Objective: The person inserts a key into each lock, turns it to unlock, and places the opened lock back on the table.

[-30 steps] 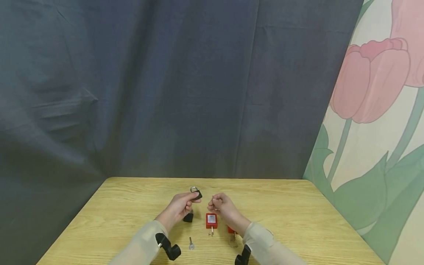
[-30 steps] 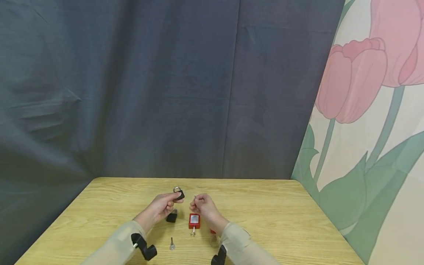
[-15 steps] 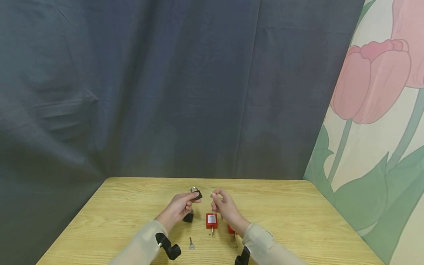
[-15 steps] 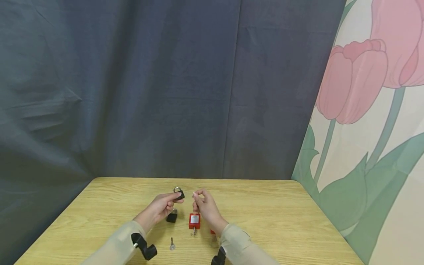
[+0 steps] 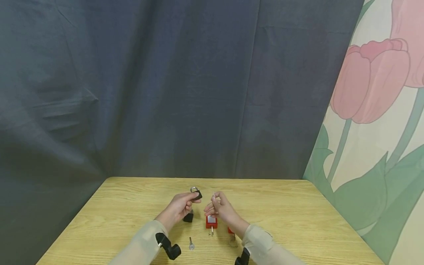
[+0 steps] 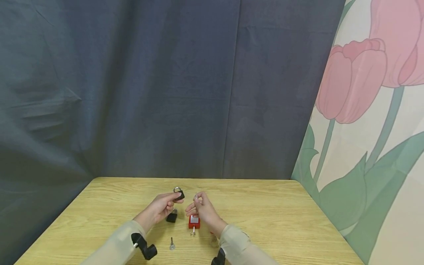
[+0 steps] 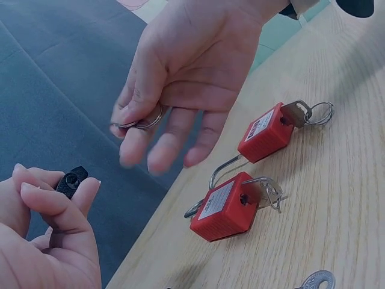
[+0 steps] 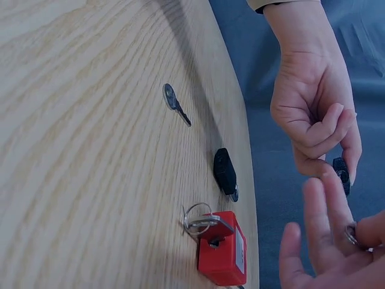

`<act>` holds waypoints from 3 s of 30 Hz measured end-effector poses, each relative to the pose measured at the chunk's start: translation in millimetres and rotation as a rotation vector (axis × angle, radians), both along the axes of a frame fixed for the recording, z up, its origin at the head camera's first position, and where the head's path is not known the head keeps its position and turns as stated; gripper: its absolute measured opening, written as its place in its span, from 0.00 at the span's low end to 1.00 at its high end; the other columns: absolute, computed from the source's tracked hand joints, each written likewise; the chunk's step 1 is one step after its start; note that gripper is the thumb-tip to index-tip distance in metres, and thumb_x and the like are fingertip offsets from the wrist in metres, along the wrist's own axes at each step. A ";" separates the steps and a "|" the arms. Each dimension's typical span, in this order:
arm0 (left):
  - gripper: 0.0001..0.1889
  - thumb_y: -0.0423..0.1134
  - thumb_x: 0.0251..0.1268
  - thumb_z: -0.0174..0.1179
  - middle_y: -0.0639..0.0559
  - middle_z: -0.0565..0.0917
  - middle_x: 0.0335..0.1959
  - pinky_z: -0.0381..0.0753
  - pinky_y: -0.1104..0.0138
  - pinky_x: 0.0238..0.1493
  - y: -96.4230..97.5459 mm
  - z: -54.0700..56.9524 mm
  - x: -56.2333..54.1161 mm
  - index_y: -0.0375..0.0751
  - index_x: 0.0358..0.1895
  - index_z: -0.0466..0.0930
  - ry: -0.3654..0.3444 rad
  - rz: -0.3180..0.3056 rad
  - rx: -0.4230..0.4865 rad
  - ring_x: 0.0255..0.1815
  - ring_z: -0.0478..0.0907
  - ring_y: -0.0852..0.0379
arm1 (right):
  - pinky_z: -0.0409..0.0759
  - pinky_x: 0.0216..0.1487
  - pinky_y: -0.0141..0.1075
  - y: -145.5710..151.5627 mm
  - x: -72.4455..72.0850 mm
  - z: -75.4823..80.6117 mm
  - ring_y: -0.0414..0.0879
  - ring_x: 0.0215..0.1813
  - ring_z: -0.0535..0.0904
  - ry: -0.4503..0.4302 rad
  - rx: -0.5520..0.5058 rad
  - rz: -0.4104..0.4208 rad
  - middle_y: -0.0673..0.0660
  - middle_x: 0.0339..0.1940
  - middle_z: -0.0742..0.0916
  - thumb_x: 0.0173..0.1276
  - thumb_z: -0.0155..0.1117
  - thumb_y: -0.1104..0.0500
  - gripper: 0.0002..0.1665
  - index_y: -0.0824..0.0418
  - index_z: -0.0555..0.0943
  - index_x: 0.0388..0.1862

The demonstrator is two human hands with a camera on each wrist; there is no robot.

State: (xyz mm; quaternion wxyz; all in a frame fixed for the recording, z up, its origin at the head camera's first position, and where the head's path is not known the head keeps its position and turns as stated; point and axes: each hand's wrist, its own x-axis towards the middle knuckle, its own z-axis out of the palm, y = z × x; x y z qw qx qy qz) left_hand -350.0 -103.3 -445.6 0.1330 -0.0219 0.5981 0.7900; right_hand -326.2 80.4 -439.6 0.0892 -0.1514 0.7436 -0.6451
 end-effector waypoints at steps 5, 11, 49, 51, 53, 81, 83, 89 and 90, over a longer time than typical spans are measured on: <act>0.21 0.38 0.69 0.58 0.55 0.84 0.24 0.65 0.84 0.16 -0.6 0.2 -1.0 0.24 0.57 0.73 -0.007 0.016 0.000 0.13 0.64 0.76 | 0.81 0.41 0.41 -0.5 0.1 0.8 0.54 0.41 0.85 -0.020 0.047 -0.015 0.66 0.41 0.87 0.80 0.41 0.61 0.10 0.69 0.65 0.46; 0.21 0.38 0.69 0.58 0.54 0.84 0.26 0.64 0.84 0.16 -1.1 -0.3 -1.9 0.24 0.57 0.74 -0.011 0.012 0.003 0.13 0.63 0.76 | 0.83 0.43 0.44 -4.3 0.9 4.5 0.48 0.40 0.81 -0.061 0.109 -0.083 0.55 0.36 0.84 0.73 0.57 0.57 0.13 0.69 0.79 0.41; 0.19 0.37 0.68 0.58 0.56 0.79 0.23 0.64 0.83 0.16 2.0 -2.9 1.1 0.24 0.53 0.75 0.014 0.013 -0.021 0.13 0.64 0.75 | 0.82 0.35 0.26 -14.1 1.8 6.4 0.35 0.29 0.80 -0.220 -0.055 0.071 0.51 0.29 0.84 0.74 0.56 0.60 0.20 0.81 0.77 0.47; 0.20 0.37 0.67 0.59 0.56 0.79 0.23 0.64 0.83 0.16 2.5 -2.5 2.1 0.23 0.54 0.74 0.023 0.012 -0.020 0.13 0.64 0.76 | 0.82 0.34 0.25 -13.9 2.6 7.1 0.34 0.29 0.79 -0.226 -0.051 0.087 0.51 0.28 0.84 0.74 0.55 0.62 0.18 0.81 0.77 0.46; 0.20 0.38 0.66 0.60 0.58 0.78 0.21 0.64 0.83 0.16 5.6 -2.0 4.2 0.23 0.53 0.75 0.034 0.014 -0.034 0.13 0.63 0.75 | 0.80 0.32 0.25 -14.5 3.3 7.6 0.34 0.28 0.78 -0.210 -0.044 0.082 0.51 0.27 0.82 0.74 0.54 0.63 0.17 0.80 0.77 0.45; 0.10 0.40 0.68 0.59 0.60 0.78 0.17 0.68 0.83 0.16 9.9 -1.9 2.5 0.34 0.38 0.81 0.013 -0.076 0.043 0.14 0.66 0.74 | 0.79 0.35 0.20 -15.6 6.8 6.9 0.33 0.33 0.79 -0.337 -0.317 0.014 0.49 0.30 0.83 0.77 0.50 0.59 0.19 0.77 0.76 0.52; 0.10 0.40 0.68 0.59 0.60 0.77 0.17 0.68 0.83 0.16 10.8 -2.8 1.8 0.35 0.37 0.81 0.014 -0.074 0.051 0.14 0.66 0.74 | 0.78 0.35 0.18 -16.0 7.4 6.4 0.31 0.32 0.79 -0.388 -0.407 0.020 0.48 0.31 0.84 0.77 0.49 0.60 0.18 0.75 0.75 0.53; 0.08 0.38 0.70 0.57 0.60 0.78 0.18 0.67 0.83 0.16 14.7 -3.3 2.1 0.37 0.35 0.79 0.028 -0.072 0.108 0.14 0.66 0.74 | 0.76 0.40 0.16 -18.7 10.7 4.3 0.30 0.33 0.80 -0.559 -0.701 0.063 0.48 0.33 0.84 0.79 0.45 0.61 0.12 0.66 0.74 0.48; 0.08 0.38 0.70 0.57 0.60 0.78 0.19 0.66 0.83 0.16 15.2 -2.8 2.2 0.37 0.35 0.78 0.028 -0.073 0.127 0.14 0.66 0.74 | 0.76 0.40 0.16 -19.2 10.7 3.6 0.30 0.32 0.80 -0.582 -0.739 0.069 0.48 0.32 0.84 0.79 0.44 0.60 0.12 0.64 0.75 0.45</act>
